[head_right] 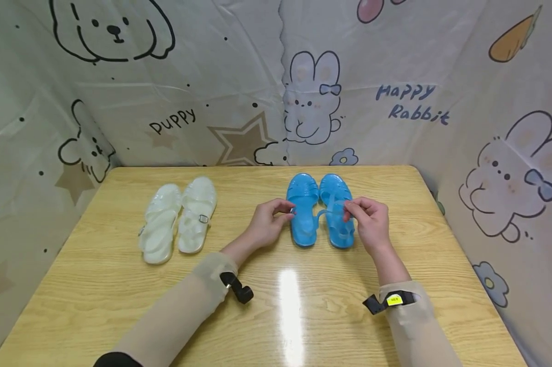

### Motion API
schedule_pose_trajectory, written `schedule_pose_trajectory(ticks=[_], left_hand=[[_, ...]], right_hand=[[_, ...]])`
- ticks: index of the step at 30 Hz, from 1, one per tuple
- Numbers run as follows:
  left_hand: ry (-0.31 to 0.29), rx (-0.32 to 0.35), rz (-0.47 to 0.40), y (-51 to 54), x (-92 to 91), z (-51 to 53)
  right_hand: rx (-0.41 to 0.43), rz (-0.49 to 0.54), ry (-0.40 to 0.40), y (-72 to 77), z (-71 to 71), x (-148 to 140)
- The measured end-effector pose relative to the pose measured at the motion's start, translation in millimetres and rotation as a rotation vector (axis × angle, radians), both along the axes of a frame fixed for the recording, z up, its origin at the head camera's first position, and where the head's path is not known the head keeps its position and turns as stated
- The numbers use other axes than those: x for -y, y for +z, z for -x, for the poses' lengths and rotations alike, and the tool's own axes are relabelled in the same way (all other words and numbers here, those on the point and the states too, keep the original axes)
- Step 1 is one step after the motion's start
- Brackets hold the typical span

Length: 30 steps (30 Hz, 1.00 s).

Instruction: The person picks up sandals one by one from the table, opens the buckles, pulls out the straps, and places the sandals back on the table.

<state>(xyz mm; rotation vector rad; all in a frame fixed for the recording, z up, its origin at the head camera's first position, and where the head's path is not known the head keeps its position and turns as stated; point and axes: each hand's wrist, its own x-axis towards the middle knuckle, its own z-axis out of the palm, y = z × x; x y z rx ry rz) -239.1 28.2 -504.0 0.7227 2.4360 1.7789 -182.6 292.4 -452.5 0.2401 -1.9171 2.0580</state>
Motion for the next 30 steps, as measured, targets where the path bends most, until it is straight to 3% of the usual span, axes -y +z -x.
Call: schedule_pose_trajectory(ticks=[7,11,16,22,26,30], left_hand=[[0.006,0.038,-0.003,2.3,4.0,-3.2],[0.002,0.044,0.019,11.5,14.8,-9.4],[-0.009,-0.07,0.059,32.7,36.1,-21.7],[-0.027,-0.246,0.107,55.4,70.6,-34.6],[-0.012,-0.312,0.13,61.7,94.8,-38.5],[0.01,-0.337,0.127,63.9,116.4,-40.9]], right_hand=[[-0.057,-0.08,-0.012,-2.1,-1.0,-5],[-0.108,-0.041,-0.048,0.0,-1.9,-7],[-0.23,0.016,-0.078,5.8,-0.9,-7],[-0.37,-0.02,0.016,14.2,0.0,10],[-0.403,-0.096,0.078,19.2,0.9,27],[-0.39,-0.164,0.127,19.7,3.2,41]])
